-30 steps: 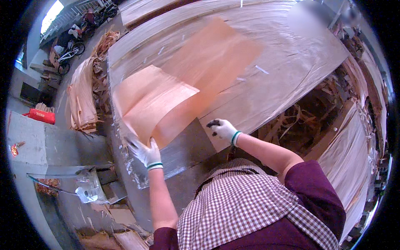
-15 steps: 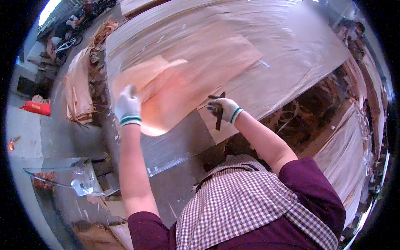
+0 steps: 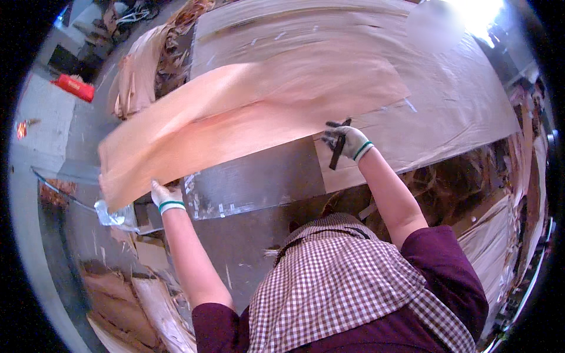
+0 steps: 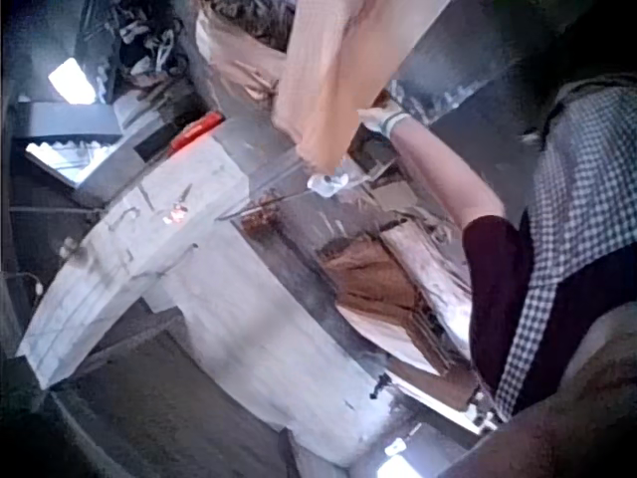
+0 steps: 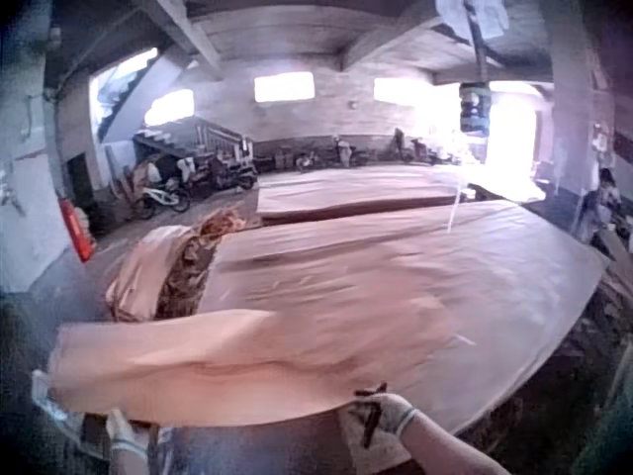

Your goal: The person uses a cutting tool to trim and shape large sheets of wood veneer on a factory table, handling pieces by hand and clearing away scrap.

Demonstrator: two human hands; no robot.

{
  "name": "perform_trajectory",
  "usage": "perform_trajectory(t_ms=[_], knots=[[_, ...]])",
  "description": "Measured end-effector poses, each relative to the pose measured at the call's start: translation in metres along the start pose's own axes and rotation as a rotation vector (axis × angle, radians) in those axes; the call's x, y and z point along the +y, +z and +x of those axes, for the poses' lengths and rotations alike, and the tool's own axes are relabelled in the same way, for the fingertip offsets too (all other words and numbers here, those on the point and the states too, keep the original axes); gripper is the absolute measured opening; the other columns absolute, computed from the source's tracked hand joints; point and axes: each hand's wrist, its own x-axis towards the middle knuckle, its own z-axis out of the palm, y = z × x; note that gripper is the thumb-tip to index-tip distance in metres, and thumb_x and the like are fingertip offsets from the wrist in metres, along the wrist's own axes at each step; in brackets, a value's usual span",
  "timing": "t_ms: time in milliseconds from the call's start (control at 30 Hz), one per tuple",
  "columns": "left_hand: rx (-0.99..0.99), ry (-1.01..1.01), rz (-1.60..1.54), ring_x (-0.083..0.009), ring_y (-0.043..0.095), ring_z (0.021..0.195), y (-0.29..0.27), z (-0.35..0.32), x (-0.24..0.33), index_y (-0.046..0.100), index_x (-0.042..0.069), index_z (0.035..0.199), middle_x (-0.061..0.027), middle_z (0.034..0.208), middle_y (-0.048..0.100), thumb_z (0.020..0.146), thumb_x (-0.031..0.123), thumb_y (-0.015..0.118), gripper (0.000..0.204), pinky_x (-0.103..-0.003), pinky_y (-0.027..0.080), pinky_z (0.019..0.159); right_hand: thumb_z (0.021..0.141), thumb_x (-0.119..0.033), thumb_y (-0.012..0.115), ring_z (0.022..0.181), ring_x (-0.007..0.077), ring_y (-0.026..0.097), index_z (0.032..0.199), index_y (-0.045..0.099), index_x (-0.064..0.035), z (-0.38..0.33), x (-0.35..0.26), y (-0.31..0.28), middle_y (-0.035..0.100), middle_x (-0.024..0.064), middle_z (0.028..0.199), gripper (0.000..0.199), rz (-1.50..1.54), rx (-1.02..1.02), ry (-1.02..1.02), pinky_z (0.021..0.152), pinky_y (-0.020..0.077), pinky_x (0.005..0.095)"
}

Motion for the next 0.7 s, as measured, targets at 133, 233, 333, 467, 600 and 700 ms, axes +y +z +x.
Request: perform_trajectory(t_ms=[133,233,333,467,600,700], knots=[[0.009,-0.144,-0.059,-0.0299,0.053,0.107,-0.014,0.022,-0.006,0.052,0.007,0.118,-0.0116,0.119,0.056,0.091,0.034,0.046,0.039,-0.048,0.043,0.092,0.087,-0.006,0.05,0.071,0.024,0.061,0.115,0.052,-0.0067,0.025,-0.016,0.005,0.058,0.0097,0.088,0.028,0.157,0.065,-0.209,0.062,0.0524,0.0353],[0.084,-0.181,0.0,-0.0297,0.054,0.105,-0.018,0.025,-0.01,0.053,0.005,0.115,-0.0127,0.116,0.057,0.092,0.031,0.045,0.036,-0.047,0.044,0.091,0.087,-0.006,0.048,0.066,0.0197,0.06,0.102,0.055,0.0009,0.022,-0.031,0.016,0.06,0.0116,0.082,0.018,-0.138,0.123,-0.168,0.05,0.0481,0.0272],[0.049,-0.169,0.045,-0.029,0.055,0.104,-0.027,0.037,-0.008,0.053,0.005,0.115,-0.0126,0.114,0.057,0.093,0.029,0.045,0.034,-0.046,0.045,0.09,0.085,-0.008,0.049,0.066,0.0183,0.062,0.106,0.056,0.0004,0.011,-0.024,0.013,0.064,0.0115,0.086,0.024,-0.381,-0.125,0.077,0.044,0.0446,0.0251],[-0.023,-0.105,0.024,-0.0292,0.057,0.101,-0.04,0.04,0.003,0.048,0.003,0.119,-0.0139,0.112,0.056,0.091,0.025,0.049,0.036,-0.045,0.048,0.087,0.084,-0.006,0.052,0.083,0.0222,0.064,0.113,0.053,0.0022,-0.029,0.026,0.035,0.064,0.0145,0.098,0.031,-0.266,-0.319,0.188,0.059,0.0518,0.0246],[-0.107,-0.076,0.064,-0.0287,0.059,0.096,-0.029,0.049,0.016,0.049,0.003,0.118,-0.0135,0.108,0.058,0.089,0.021,0.052,0.034,-0.044,0.05,0.085,0.085,-0.007,0.052,0.076,0.02,0.061,0.111,0.053,0.0004,-0.005,0.006,0.04,0.06,0.0088,0.084,0.027,0.071,-0.152,-0.284,0.052,0.0486,0.0247],[-0.207,-0.149,0.057,-0.0274,0.06,0.095,0.023,0.043,0.015,0.053,0.004,0.114,-0.0122,0.105,0.06,0.087,0.022,0.054,0.032,-0.043,0.05,0.085,0.084,-0.008,0.052,0.059,0.0168,0.055,0.104,0.056,-0.0014,0.031,-0.066,0.003,0.056,0.0058,0.072,0.021,-0.071,0.006,-0.307,0.047,0.0433,0.0242]])
